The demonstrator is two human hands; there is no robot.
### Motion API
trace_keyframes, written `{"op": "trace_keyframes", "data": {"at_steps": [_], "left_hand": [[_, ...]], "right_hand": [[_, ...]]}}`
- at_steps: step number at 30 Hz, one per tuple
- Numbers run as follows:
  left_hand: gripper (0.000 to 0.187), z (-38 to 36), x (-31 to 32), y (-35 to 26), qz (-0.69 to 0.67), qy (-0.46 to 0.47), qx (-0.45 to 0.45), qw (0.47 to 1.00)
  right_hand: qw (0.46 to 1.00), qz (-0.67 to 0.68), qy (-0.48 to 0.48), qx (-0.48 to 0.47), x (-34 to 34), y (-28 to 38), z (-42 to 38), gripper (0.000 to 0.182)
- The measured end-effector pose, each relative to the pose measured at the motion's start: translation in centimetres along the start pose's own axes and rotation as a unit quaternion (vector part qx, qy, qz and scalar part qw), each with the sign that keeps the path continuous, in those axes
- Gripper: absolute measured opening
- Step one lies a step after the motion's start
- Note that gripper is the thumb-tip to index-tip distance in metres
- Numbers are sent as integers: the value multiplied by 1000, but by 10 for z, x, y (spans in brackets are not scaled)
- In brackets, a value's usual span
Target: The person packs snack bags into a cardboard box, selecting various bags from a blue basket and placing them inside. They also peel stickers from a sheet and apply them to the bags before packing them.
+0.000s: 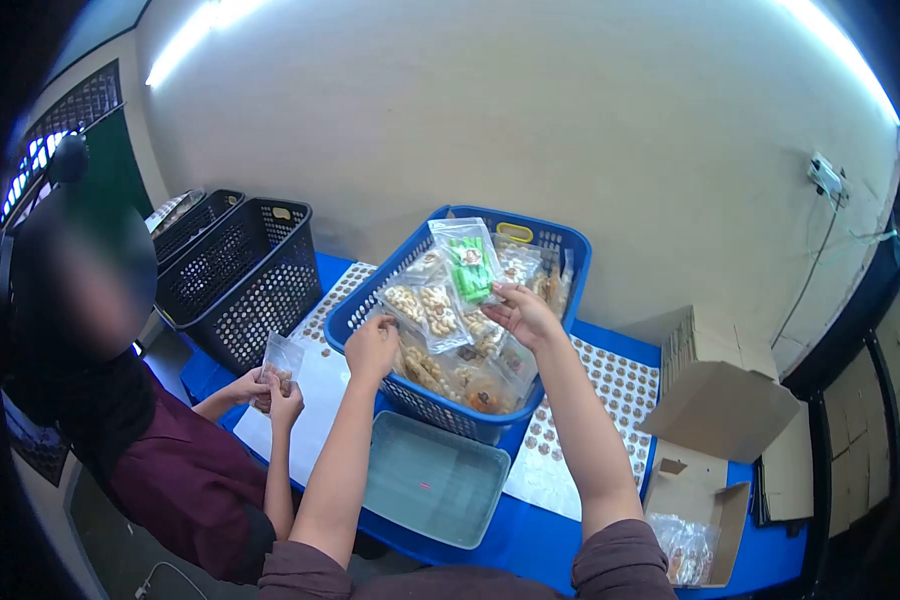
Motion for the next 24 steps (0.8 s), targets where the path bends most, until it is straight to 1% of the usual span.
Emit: {"op": "trace_keyframes", "data": {"at_steps": [1,2,4,5,6,8,9,10,11,12,13,15,16,18,19,20,21,22,24], "left_hand": [[25,-2,0,3,-19,1,-28,999],[25,-7,1,0,-19,7,-24,999],[25,-17,-14,-7,75,-62,-21,995],[24,-27,-13,1,48,-85,-41,994],[24,-38,-7,2,49,-82,-35,995],[22,-65,-5,-7,6,-139,6,990],[21,-82,-5,-20,-38,-116,15,992],[22,-101,1,-25,-49,-133,42,989],[27,-121,7,-30,-78,-133,73,985],[35,-138,11,-38,-109,-137,111,978],[35,-156,16,-47,-109,-140,116,977],[53,-192,33,-59,-208,-76,74,972],[53,-209,33,-64,-209,-75,76,972],[69,-234,55,-85,-267,67,67,959],[69,-240,53,-98,-270,67,68,958],[64,-242,53,-122,-473,125,45,871],[60,-250,58,-143,-650,179,15,738],[60,-258,64,-153,-654,179,10,735],[51,-267,91,-172,-622,249,-75,739]], "right_hand": [[1000,-3,9,-16,3,5,-26,16],[1000,0,3,-18,0,4,-47,16],[996,-8,-10,-84,-8,10,-88,16],[995,-2,-14,-103,-12,10,-107,15],[994,2,-18,-107,-17,6,-123,15],[991,7,-42,-123,-27,-1,-153,14],[990,-3,-66,-126,-24,2,-173,12],[991,2,-68,-117,-26,-9,-184,12],[990,-4,-74,-123,-31,-13,-193,12],[988,-10,-77,-137,-33,-11,-198,11],[986,-7,-93,-139,-35,-13,-207,11],[983,6,-97,-154,-35,-14,-223,11],[981,18,-102,-166,-38,-15,-231,11],[979,0,-102,-178,-46,-20,-246,12],[978,-61,-111,-164,-55,-29,-256,11],[973,-123,-119,-153,-65,-33,-264,11],[974,-136,-109,-145,-65,-33,-278,13],[975,-139,-93,-147,-68,-34,-291,14],[974,-150,-60,-159,-85,-37,-317,15]]}}
Point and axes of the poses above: each hand's wrist, its own z-axis towards the middle knuckle, its own x-axis out of the palm, y = z × x, the point moved 9 cm from there along z, towards the middle knuckle, and after that the axes turned 10 degrees about -z, right-handed, at the moved point
